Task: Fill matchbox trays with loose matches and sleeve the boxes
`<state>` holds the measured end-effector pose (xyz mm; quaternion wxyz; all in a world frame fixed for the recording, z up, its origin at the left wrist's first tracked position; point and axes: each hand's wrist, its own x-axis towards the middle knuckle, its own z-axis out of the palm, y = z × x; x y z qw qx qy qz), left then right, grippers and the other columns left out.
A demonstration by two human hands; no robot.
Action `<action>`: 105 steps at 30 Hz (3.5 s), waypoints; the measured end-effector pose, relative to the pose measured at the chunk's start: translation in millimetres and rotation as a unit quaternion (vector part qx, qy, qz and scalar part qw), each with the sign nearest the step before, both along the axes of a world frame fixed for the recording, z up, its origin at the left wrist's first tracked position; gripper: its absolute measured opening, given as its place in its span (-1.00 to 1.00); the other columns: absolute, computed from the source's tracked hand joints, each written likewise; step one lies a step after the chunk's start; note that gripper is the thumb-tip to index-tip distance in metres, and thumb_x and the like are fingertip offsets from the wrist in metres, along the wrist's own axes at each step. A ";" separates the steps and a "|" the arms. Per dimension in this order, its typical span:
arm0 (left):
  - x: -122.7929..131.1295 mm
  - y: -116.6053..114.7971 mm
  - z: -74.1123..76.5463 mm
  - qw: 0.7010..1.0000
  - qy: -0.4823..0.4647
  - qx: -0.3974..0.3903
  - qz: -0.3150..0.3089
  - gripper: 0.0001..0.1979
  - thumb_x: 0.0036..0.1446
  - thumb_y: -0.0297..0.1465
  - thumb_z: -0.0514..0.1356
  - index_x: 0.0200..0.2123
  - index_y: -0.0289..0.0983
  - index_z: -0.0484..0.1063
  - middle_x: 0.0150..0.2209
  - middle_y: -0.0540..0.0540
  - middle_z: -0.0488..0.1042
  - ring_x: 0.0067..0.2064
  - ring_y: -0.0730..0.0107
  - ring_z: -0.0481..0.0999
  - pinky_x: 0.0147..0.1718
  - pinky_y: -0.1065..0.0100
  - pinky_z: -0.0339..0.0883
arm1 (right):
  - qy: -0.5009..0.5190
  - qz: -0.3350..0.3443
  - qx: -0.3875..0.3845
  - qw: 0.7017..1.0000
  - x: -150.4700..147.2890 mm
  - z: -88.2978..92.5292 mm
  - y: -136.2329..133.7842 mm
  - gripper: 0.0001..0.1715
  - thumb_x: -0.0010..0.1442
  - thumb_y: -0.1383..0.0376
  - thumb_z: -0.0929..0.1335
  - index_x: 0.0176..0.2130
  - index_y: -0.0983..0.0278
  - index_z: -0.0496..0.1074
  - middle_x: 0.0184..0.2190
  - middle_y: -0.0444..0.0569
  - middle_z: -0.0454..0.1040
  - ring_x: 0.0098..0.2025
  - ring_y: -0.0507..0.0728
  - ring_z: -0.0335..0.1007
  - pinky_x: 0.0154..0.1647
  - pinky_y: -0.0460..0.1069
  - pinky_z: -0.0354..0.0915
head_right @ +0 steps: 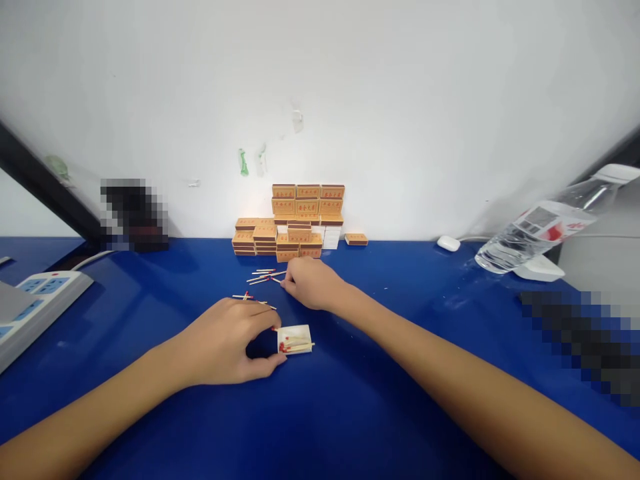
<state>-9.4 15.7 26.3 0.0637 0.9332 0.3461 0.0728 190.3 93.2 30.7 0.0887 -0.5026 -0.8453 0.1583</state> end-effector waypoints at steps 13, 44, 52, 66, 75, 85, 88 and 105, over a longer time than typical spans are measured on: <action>-7.4 9.3 0.9 0.999 -0.003 0.029 0.034 -0.73 0.22 -0.15 0.26 -0.25 -0.25 0.52 -0.37 -0.05 0.57 -0.33 0.17 0.59 -0.40 0.23 0.33 | 0.026 0.106 -0.012 0.994 32.4 23.1 -49.6 -0.85 0.40 0.26 0.36 -0.25 0.22 0.47 -0.31 -0.09 0.52 -0.31 0.08 0.34 -0.29 -0.01 0.17; -1.7 1.0 0.2 0.999 0.024 0.029 -0.006 -0.72 0.24 -0.15 0.26 -0.26 -0.26 0.48 -0.32 -0.07 0.59 -0.29 0.12 0.62 -0.34 0.17 0.38 | -0.021 0.120 -0.006 0.993 23.3 -0.2 6.7 -0.88 0.37 0.39 0.31 -0.24 0.29 0.45 -0.21 0.05 0.50 -0.25 0.13 0.40 -0.24 -0.02 0.24; -4.2 3.5 2.8 0.999 0.023 0.037 0.026 -0.74 0.25 -0.17 0.25 -0.26 -0.27 0.49 -0.31 -0.08 0.60 -0.29 0.15 0.62 -0.34 0.19 0.38 | 0.060 0.116 0.001 0.991 23.3 13.6 -12.8 -0.78 0.47 0.20 0.26 -0.18 0.25 0.39 -0.19 0.02 0.48 -0.20 0.14 0.36 -0.18 0.02 0.27; -5.4 7.4 0.1 0.998 0.001 0.041 0.037 -0.75 0.24 -0.18 0.26 -0.24 -0.26 0.50 -0.35 -0.06 0.59 -0.31 0.15 0.60 -0.40 0.22 0.31 | 0.099 0.121 0.005 0.988 18.1 10.5 -52.1 -0.90 0.38 0.34 0.36 -0.23 0.24 0.47 -0.26 -0.09 0.41 -0.30 0.05 0.32 -0.29 -0.04 0.20; -7.2 8.8 0.4 0.998 -0.049 0.012 0.047 -0.79 0.16 -0.23 0.30 -0.34 -0.24 0.44 -0.44 0.01 0.51 -0.41 0.28 0.50 -0.45 0.28 0.14 | 0.141 0.111 0.041 0.983 16.5 6.4 -59.5 -0.88 0.29 0.42 0.38 -0.22 0.26 0.54 -0.37 -0.14 0.38 -0.36 0.03 0.28 -0.33 -0.05 0.18; -6.0 12.8 3.3 0.992 -0.080 -0.078 0.060 -0.72 0.08 -0.18 0.35 -0.42 -0.23 0.39 -0.49 0.06 0.43 -0.46 0.40 0.39 -0.45 0.34 0.14 | 0.046 0.198 0.044 0.978 19.1 4.7 -72.2 -0.72 0.39 0.43 0.29 -0.06 0.23 0.57 -0.35 -0.11 0.40 -0.41 0.03 0.27 -0.37 -0.02 0.09; -6.8 12.9 4.4 0.990 -0.086 -0.096 0.059 -0.75 0.08 -0.18 0.37 -0.30 -0.21 0.52 -0.49 0.07 0.43 -0.46 0.40 0.40 -0.44 0.35 0.16 | 0.060 0.197 0.048 0.977 21.9 3.7 -71.3 -0.72 0.37 0.45 0.29 -0.13 0.25 0.58 -0.34 -0.10 0.42 -0.40 0.02 0.30 -0.36 -0.03 0.11; -8.2 11.9 7.3 0.995 -0.059 -0.063 0.049 -0.74 0.07 -0.18 0.38 -0.27 -0.23 0.57 -0.48 0.06 0.45 -0.49 0.41 0.38 -0.48 0.33 0.11 | 0.044 0.165 0.000 0.985 38.6 15.8 -77.1 -0.83 0.28 0.43 0.33 -0.26 0.22 0.52 -0.42 -0.15 0.39 -0.42 0.03 0.23 -0.37 -0.03 0.08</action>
